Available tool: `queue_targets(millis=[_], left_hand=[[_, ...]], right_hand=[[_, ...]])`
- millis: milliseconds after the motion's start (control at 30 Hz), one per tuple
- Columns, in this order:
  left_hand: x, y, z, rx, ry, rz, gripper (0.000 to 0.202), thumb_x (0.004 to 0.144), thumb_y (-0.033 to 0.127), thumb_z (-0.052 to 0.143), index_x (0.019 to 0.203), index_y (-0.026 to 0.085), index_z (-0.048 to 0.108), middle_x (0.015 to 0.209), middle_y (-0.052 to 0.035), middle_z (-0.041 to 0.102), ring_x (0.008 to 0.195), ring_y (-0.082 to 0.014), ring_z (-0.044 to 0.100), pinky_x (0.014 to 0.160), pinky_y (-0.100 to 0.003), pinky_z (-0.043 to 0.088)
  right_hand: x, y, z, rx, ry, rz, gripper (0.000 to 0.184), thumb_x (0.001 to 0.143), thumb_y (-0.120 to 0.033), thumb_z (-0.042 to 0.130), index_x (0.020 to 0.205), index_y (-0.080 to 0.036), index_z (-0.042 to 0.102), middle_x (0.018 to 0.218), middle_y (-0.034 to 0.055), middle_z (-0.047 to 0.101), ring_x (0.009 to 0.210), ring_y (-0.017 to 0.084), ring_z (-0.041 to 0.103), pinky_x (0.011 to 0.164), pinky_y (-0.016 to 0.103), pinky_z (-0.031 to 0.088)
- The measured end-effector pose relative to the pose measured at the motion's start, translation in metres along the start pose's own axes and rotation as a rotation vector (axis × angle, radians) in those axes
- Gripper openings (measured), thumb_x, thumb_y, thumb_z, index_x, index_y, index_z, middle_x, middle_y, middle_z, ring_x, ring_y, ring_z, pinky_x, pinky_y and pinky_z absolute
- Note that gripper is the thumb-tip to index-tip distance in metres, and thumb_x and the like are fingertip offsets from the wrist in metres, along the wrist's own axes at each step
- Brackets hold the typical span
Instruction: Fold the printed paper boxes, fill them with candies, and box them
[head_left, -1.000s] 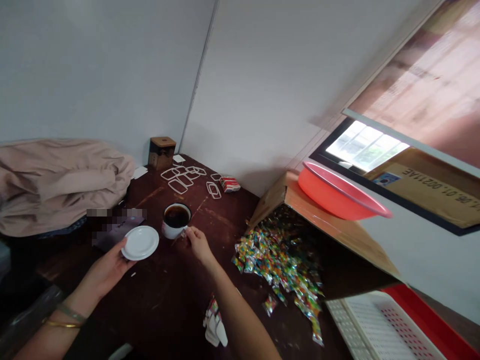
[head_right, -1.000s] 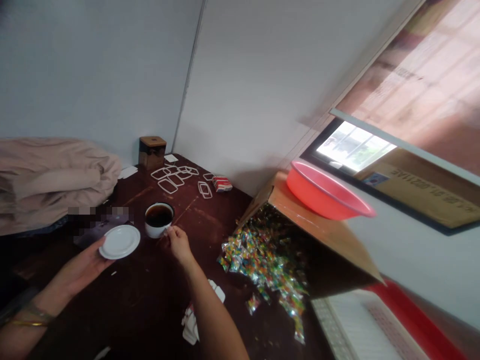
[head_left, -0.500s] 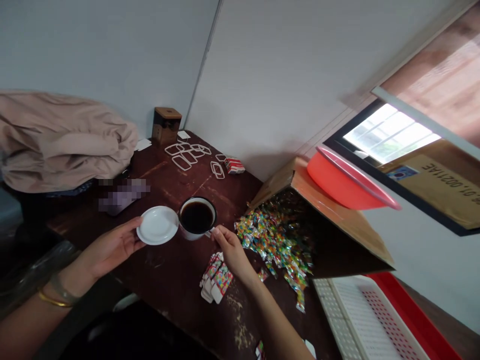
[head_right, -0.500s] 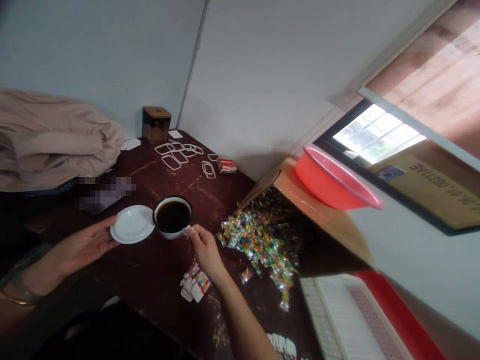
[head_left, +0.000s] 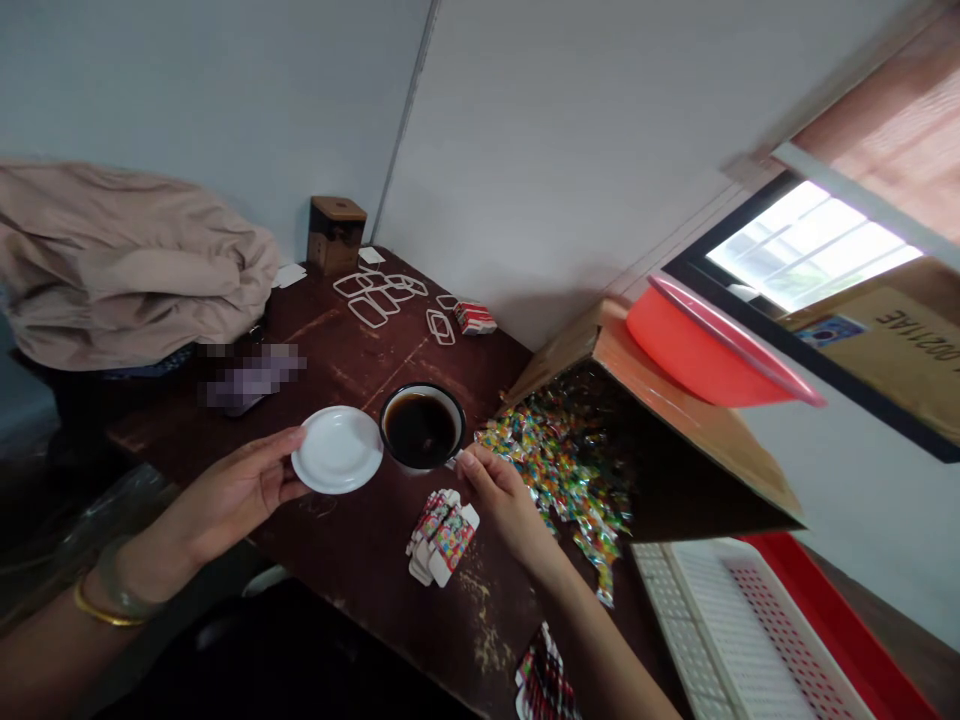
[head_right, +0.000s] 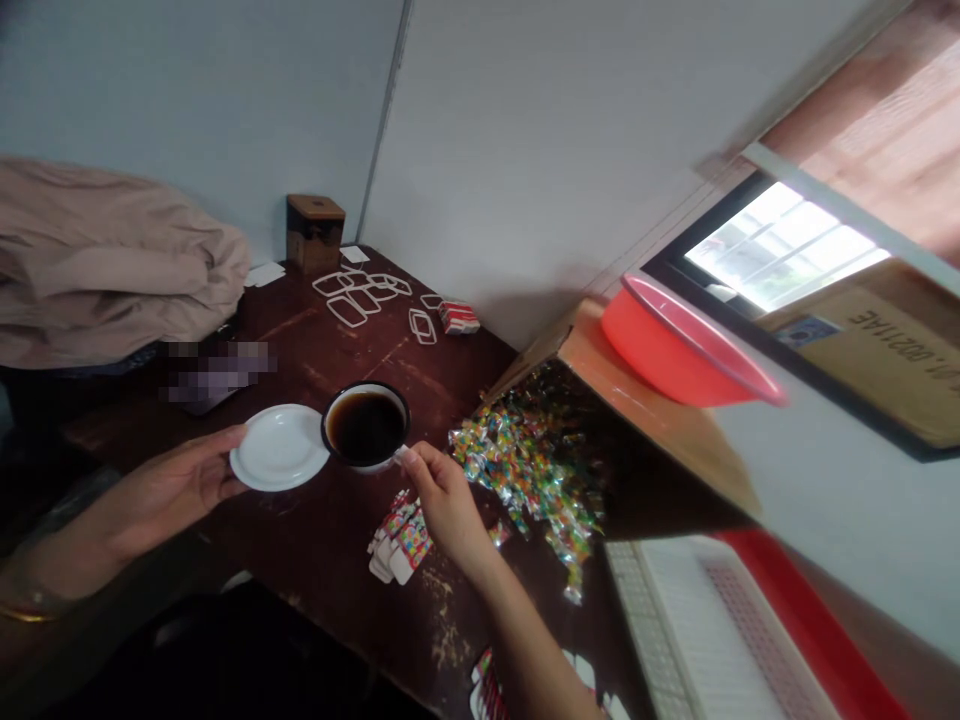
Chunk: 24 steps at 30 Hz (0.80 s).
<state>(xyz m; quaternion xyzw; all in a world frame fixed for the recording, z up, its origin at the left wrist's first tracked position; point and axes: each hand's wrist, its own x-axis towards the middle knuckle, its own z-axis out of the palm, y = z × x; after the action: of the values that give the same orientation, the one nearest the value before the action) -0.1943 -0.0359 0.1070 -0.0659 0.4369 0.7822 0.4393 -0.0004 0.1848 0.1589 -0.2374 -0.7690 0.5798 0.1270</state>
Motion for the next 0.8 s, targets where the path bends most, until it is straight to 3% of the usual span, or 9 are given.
queue_targets(millis=[167,333,500,633,800], left_hand=[[-0.003,-0.002,0.008,-0.005,-0.059,0.026,0.021,0.088,0.005,0.059,0.090,0.013,0.078,0.091,-0.0088,0.083,0.078,-0.0233,0.076,0.061,-0.029,0.066],[-0.006,-0.003,0.019,-0.054,0.015,0.031,0.024,0.086,0.001,0.058,0.077,0.013,0.078,0.082,-0.0068,0.082,0.071,-0.0216,0.075,0.057,-0.026,0.063],[-0.006,-0.001,0.023,-0.076,-0.018,0.032,0.023,0.087,0.002,0.059,0.080,0.014,0.078,0.083,-0.0047,0.082,0.071,-0.0201,0.074,0.057,-0.026,0.064],[-0.002,0.001,0.014,-0.069,-0.031,0.056,0.023,0.086,0.002,0.060,0.078,0.015,0.077,0.080,-0.0045,0.081,0.069,-0.0196,0.074,0.057,-0.026,0.064],[0.001,-0.004,-0.017,-0.039,-0.026,0.017,0.017,0.085,0.006,0.063,0.087,0.014,0.078,0.087,-0.0086,0.082,0.077,-0.0239,0.075,0.064,-0.031,0.066]], right_hand=[[0.002,0.001,-0.007,-0.022,0.018,0.008,0.048,0.086,-0.064,0.055,0.066,-0.020,0.047,0.060,-0.0039,0.036,0.053,0.010,0.029,0.048,0.023,0.026],[0.003,-0.007,-0.011,-0.031,0.033,0.023,0.048,0.085,-0.065,0.056,0.067,-0.021,0.049,0.057,-0.0042,0.038,0.050,0.010,0.032,0.047,0.023,0.028],[0.004,-0.013,-0.009,0.070,0.040,0.070,0.048,0.082,-0.065,0.058,0.066,-0.021,0.047,0.053,-0.0057,0.036,0.048,0.009,0.031,0.045,0.023,0.026],[0.006,-0.009,-0.005,0.104,0.049,0.085,0.048,0.082,-0.066,0.057,0.066,-0.022,0.046,0.053,-0.0054,0.036,0.048,0.010,0.031,0.045,0.023,0.027],[0.001,-0.013,0.002,0.079,0.017,0.032,0.047,0.084,-0.064,0.058,0.067,-0.021,0.049,0.061,-0.0027,0.040,0.053,0.010,0.033,0.049,0.024,0.030]])
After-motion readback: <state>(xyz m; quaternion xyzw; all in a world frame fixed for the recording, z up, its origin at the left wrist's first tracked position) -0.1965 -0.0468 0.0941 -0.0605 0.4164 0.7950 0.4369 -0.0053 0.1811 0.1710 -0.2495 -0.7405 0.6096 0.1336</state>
